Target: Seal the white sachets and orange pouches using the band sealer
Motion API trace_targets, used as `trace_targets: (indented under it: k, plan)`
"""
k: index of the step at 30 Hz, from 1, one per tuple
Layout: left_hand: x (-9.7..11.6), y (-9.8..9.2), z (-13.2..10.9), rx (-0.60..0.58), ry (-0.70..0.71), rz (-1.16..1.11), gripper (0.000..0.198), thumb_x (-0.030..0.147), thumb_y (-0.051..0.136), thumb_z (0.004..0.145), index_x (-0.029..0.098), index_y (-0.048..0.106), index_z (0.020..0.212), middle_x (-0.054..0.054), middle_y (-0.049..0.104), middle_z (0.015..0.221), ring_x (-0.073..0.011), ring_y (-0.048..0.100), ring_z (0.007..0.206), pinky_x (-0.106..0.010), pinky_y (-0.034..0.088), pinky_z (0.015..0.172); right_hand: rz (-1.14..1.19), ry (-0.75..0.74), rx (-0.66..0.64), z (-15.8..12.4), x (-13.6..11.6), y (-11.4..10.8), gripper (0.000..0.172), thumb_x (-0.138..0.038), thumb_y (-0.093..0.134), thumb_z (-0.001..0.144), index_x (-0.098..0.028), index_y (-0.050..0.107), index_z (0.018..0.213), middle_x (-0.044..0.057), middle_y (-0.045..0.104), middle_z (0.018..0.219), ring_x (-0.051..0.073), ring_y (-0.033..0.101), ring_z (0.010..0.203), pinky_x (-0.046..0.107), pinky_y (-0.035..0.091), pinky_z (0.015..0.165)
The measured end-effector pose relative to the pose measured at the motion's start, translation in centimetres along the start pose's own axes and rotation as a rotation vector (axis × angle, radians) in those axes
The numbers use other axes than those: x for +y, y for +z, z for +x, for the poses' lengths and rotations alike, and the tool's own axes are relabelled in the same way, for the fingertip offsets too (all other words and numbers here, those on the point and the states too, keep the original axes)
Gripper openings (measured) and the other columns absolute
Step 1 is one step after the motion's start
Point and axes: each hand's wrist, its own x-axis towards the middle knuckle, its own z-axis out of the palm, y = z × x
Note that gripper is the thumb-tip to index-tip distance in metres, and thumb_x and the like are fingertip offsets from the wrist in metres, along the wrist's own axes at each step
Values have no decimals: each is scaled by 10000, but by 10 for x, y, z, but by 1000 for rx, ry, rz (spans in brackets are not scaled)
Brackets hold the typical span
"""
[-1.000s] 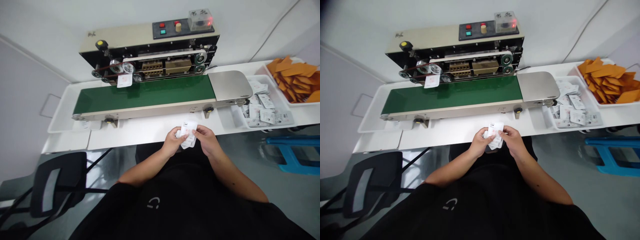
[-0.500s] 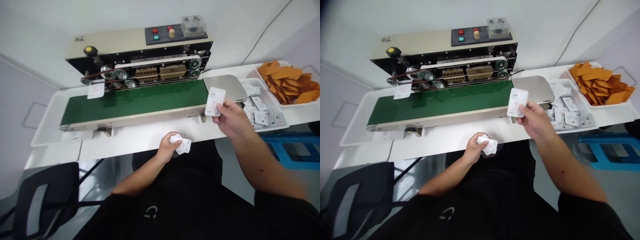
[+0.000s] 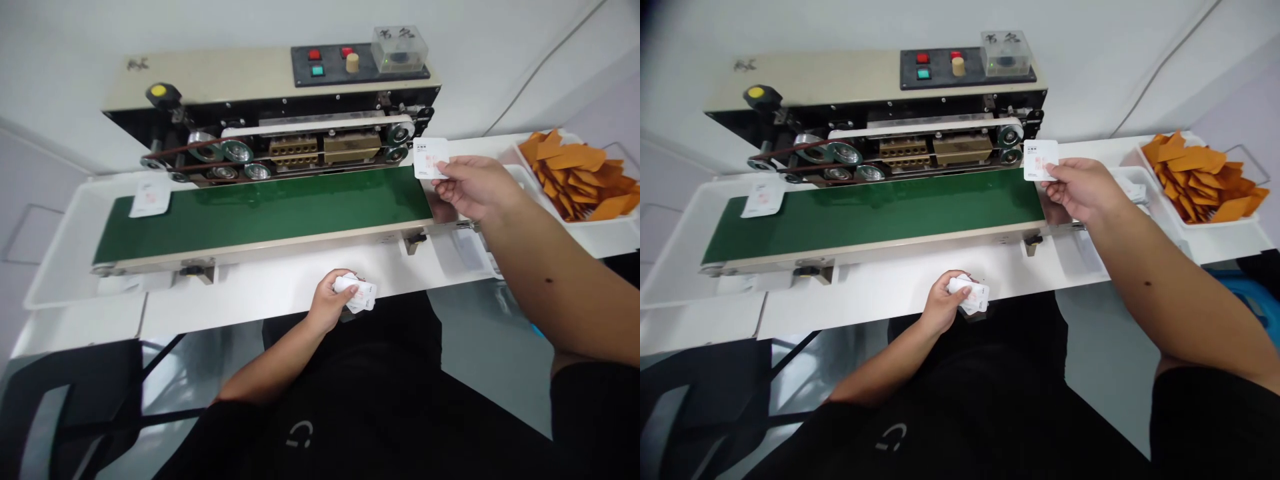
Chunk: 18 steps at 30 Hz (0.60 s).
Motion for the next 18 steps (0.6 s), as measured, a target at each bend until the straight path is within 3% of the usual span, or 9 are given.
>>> trace_targets:
  k: [9, 14, 18]
  plan:
    - [3, -6, 6, 19, -21, -13, 517, 439, 980, 723, 172, 703, 1068, -95, 826, 1019, -235, 791, 861, -310, 633, 704, -45, 38, -58, 18, 1, 13, 199, -125, 715, 1023, -138, 636, 841, 32, 655, 649, 70, 548, 477, 149, 413, 435]
    - [2, -7, 8, 16, -14, -18, 508, 433, 979, 724, 171, 705, 1062, -94, 826, 1017, -228, 786, 848, -308, 630, 707, -32, 32, -83, 24, 3, 24, 134, -167, 743, 1001, -145, 688, 881, 33, 670, 662, 80, 576, 506, 150, 461, 455]
    - [2, -7, 7, 17, -10, -17, 517, 436, 982, 720, 171, 703, 1066, -98, 827, 1018, -238, 789, 863, -313, 631, 714, -107, 0, -146, 14, 3, 28, 154, -301, 752, 1014, -154, 710, 1000, 98, 772, 838, 119, 674, 591, 192, 539, 507]
